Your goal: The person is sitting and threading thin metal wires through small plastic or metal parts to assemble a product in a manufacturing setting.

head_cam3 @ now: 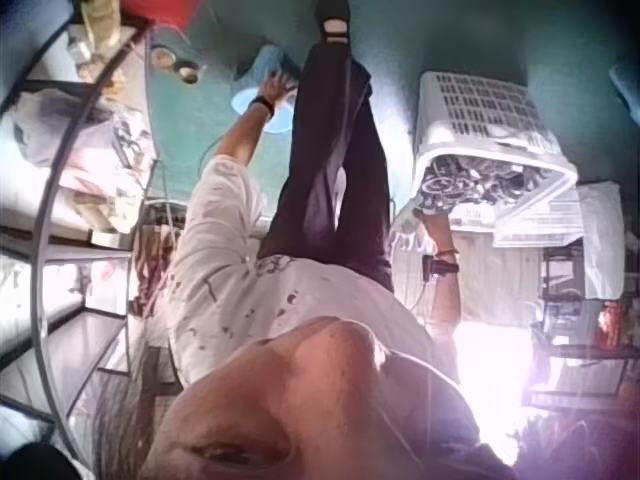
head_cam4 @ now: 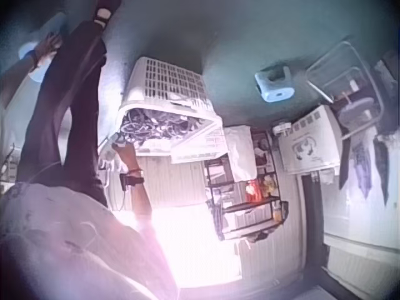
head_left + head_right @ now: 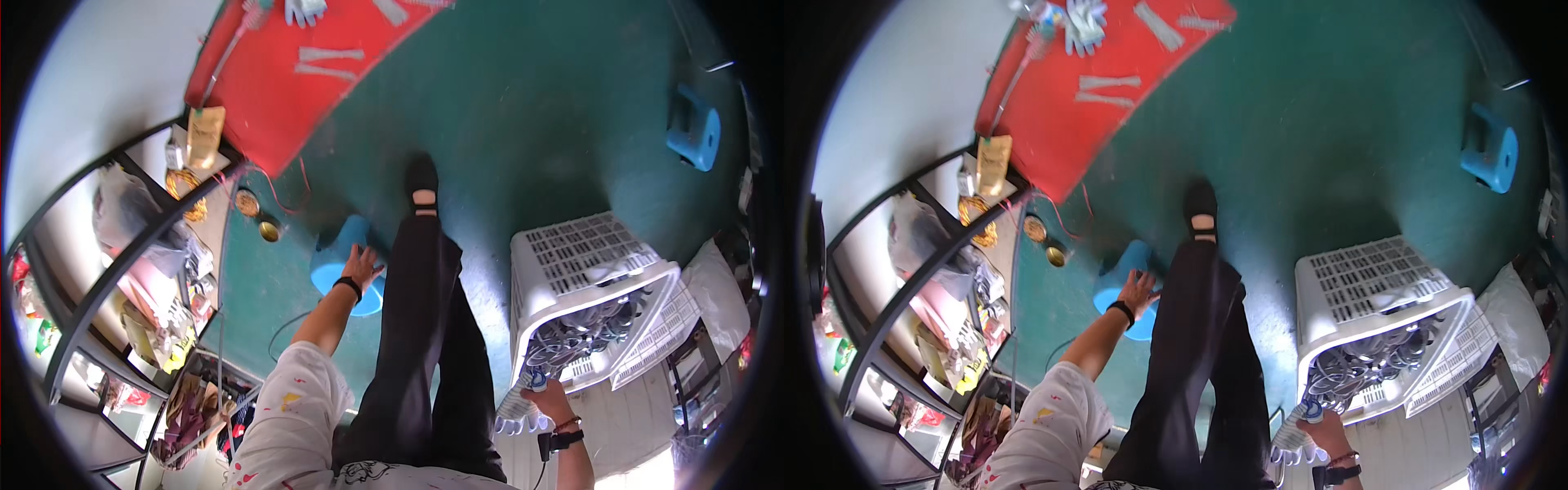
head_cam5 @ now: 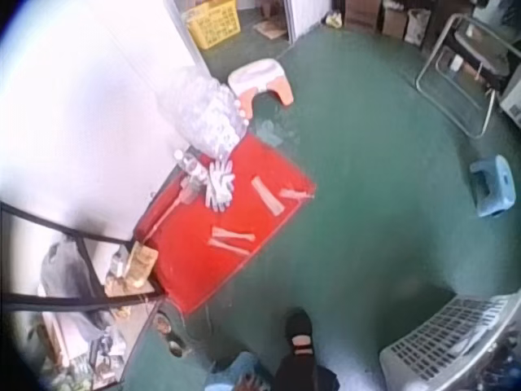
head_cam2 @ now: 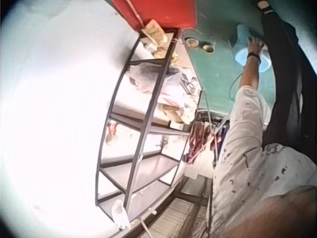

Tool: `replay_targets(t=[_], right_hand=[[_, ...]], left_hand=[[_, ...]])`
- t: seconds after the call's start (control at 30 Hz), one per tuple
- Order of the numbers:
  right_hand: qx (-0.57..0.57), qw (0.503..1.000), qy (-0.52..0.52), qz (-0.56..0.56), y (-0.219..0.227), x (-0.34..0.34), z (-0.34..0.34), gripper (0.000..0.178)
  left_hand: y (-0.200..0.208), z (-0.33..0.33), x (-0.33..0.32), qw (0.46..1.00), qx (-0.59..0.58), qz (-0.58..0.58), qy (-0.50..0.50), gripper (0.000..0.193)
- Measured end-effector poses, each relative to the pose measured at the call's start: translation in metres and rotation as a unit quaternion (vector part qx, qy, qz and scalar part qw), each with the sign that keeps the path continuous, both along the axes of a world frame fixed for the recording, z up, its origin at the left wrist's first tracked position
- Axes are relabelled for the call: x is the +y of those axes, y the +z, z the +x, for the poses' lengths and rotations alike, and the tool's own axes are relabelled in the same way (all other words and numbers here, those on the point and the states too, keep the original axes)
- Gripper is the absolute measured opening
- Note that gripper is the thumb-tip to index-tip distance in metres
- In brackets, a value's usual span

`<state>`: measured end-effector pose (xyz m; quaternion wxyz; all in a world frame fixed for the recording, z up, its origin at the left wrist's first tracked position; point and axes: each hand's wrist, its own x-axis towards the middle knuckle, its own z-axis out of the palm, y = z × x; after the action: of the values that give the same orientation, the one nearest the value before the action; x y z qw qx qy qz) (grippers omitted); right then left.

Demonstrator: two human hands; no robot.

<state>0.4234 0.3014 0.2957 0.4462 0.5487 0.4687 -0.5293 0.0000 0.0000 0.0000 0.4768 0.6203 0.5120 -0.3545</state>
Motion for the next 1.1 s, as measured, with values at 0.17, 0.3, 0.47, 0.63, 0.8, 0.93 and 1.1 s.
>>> replay_targets(t=[0.17, 0.3, 0.47, 0.63, 0.8, 0.93, 1.1], right_hand=[[-0.037, 0.995, 0.056, 0.077, 0.091, 0.074, -0.041, 0.031], [0.033, 0.978, -0.008, 0.208, 0.160, 0.144, -0.108, 0.032], [0.146, 0.910, -0.070, 0.383, 0.222, 0.222, -0.171, 0.033], [0.149, 0.890, -0.044, 0.428, 0.215, 0.296, -0.142, 0.036], [0.136, 0.876, 0.055, 0.459, 0.173, 0.433, -0.148, 0.040], [0.184, 0.837, 0.091, 0.507, 0.177, 0.588, -0.224, 0.042], [0.340, 0.790, 0.188, 0.475, 0.267, 0.776, -0.389, 0.034]], left_hand=[[0.139, -0.032, 0.018, 0.987, -0.008, 0.017, 0.162, 0.034], [0.272, -0.093, 0.083, 0.956, -0.044, -0.064, 0.284, 0.035], [0.369, -0.166, 0.159, 0.959, -0.031, -0.018, 0.282, 0.038], [0.437, -0.211, 0.308, 0.951, -0.027, 0.036, 0.307, 0.041], [0.481, -0.258, 0.457, 0.928, -0.064, 0.155, 0.333, 0.034], [0.502, -0.271, 0.553, 0.899, -0.032, 0.227, 0.372, 0.031], [0.470, -0.281, 0.685, 0.926, -0.022, 0.326, 0.191, 0.034]])
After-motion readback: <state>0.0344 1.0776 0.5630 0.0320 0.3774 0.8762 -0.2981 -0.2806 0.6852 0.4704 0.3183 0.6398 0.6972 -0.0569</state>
